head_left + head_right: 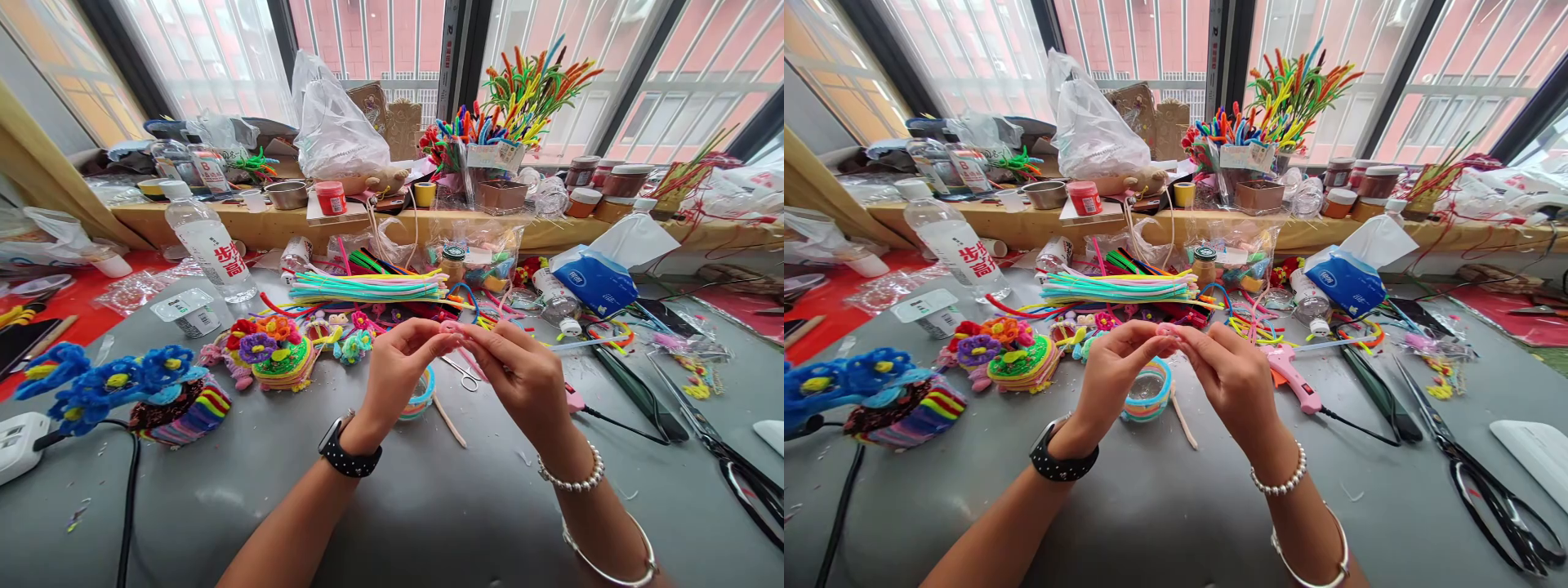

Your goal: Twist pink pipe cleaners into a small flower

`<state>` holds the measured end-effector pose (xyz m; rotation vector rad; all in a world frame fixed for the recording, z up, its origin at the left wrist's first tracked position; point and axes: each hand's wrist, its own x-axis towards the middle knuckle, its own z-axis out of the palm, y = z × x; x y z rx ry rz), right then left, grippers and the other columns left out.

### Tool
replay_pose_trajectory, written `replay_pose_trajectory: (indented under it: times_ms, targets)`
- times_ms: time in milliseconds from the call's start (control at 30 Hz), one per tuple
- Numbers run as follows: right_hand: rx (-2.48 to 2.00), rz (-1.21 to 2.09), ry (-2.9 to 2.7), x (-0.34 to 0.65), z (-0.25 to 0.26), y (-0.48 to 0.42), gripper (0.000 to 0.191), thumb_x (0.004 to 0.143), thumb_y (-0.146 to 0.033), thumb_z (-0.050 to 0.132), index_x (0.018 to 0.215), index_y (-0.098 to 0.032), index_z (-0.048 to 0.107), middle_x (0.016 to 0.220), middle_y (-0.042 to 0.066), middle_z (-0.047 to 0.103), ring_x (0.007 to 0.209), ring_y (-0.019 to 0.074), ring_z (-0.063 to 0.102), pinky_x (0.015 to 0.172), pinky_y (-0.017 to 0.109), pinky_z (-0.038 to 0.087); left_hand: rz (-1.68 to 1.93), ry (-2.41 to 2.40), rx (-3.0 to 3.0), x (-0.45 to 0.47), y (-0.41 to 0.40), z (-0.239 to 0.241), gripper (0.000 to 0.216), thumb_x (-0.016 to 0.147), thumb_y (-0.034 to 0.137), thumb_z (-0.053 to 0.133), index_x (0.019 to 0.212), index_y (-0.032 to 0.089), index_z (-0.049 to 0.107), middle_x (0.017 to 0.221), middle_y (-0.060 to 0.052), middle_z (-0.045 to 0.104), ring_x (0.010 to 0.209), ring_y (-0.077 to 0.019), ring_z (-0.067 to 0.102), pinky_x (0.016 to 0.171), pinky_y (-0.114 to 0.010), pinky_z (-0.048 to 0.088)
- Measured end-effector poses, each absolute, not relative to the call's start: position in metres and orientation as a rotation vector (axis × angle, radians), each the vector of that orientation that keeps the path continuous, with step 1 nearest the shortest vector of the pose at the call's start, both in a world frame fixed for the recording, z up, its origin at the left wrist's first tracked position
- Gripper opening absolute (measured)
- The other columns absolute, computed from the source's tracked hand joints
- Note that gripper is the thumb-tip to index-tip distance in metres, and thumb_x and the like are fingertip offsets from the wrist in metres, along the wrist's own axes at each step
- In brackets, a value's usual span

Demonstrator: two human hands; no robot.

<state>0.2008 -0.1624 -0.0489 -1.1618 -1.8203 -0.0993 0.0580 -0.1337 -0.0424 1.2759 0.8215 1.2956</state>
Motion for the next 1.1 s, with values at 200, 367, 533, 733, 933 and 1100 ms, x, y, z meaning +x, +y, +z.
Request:
replay_pose_trajectory:
  times_ms: [200, 367, 533, 733, 933, 1100]
  targets:
    - [-1.188, 0.008, -1.741, 0.199, -0.049, -0.162, 0.027, 0.085, -0.025, 0.050, 0.109, -0.025, 0.063, 0.071, 0.002, 0.062, 0.054, 0.0125, 0.050, 0.052, 0.025, 0.043, 1.276, 0.779, 1.235, 0.057, -0.132, -0.042, 0.012, 0.067, 0.027, 0.070, 0.072, 0.016, 0.069, 0.072, -0.002, 0.070, 0.069, -0.0145, 0.064, 0.068, -0.026, 0.049]
    - [-1.142, 0.010, -1.753, 0.197, -0.049, -0.163, 0.027, 0.086, -0.022, 0.049, 0.109, -0.026, 0.063, 0.070, 0.001, 0.061, 0.055, 0.0121, 0.051, 0.051, 0.024, 0.042, 1.252, 0.780, 1.234, 0.055, -0.131, -0.042, 0.013, 0.065, 0.028, 0.071, 0.066, 0.016, 0.068, 0.065, -0.001, 0.068, 0.063, -0.0130, 0.062, 0.064, -0.025, 0.048]
    - [-1.140, -0.077, -1.767, 0.195, -0.052, -0.163, 0.032, 0.086, -0.021, 0.048, 0.115, -0.023, 0.060, 0.065, 0.001, 0.056, 0.053, 0.0112, 0.047, 0.050, 0.023, 0.040, 1.237, 0.770, 1.236, 0.054, -0.130, -0.041, 0.013, 0.065, 0.028, 0.071, 0.064, 0.016, 0.066, 0.061, 0.001, 0.066, 0.059, -0.0111, 0.060, 0.060, -0.022, 0.047]
    - [-1.117, -0.092, -1.795, 0.198, -0.055, -0.163, 0.034, 0.085, -0.018, 0.050, 0.118, -0.023, 0.059, 0.062, -0.001, 0.049, 0.051, 0.0100, 0.044, 0.050, 0.022, 0.037, 1.232, 0.780, 1.228, 0.055, -0.131, -0.039, 0.013, 0.065, 0.027, 0.072, 0.063, 0.016, 0.066, 0.058, 0.001, 0.066, 0.058, -0.0112, 0.061, 0.059, -0.022, 0.047]
    - [-1.099, 0.017, -1.772, 0.197, -0.054, -0.163, 0.034, 0.084, -0.018, 0.050, 0.116, -0.024, 0.060, 0.063, -0.001, 0.050, 0.051, 0.0101, 0.042, 0.049, 0.023, 0.037, 1.241, 0.806, 1.248, 0.055, -0.131, -0.043, 0.014, 0.065, 0.028, 0.071, 0.064, 0.015, 0.067, 0.061, 0.000, 0.067, 0.061, -0.0125, 0.063, 0.060, -0.022, 0.048]
    - [-1.074, 0.512, -1.619, 0.205, -0.046, -0.159, 0.022, 0.084, -0.030, 0.052, 0.090, -0.021, 0.070, 0.067, 0.001, 0.053, 0.059, 0.0118, 0.046, 0.051, 0.024, 0.037, 1.096, 0.805, 1.362, 0.046, -0.127, -0.038, 0.017, 0.065, 0.030, 0.071, 0.070, 0.014, 0.069, 0.069, -0.003, 0.070, 0.067, -0.0147, 0.063, 0.064, -0.024, 0.048]
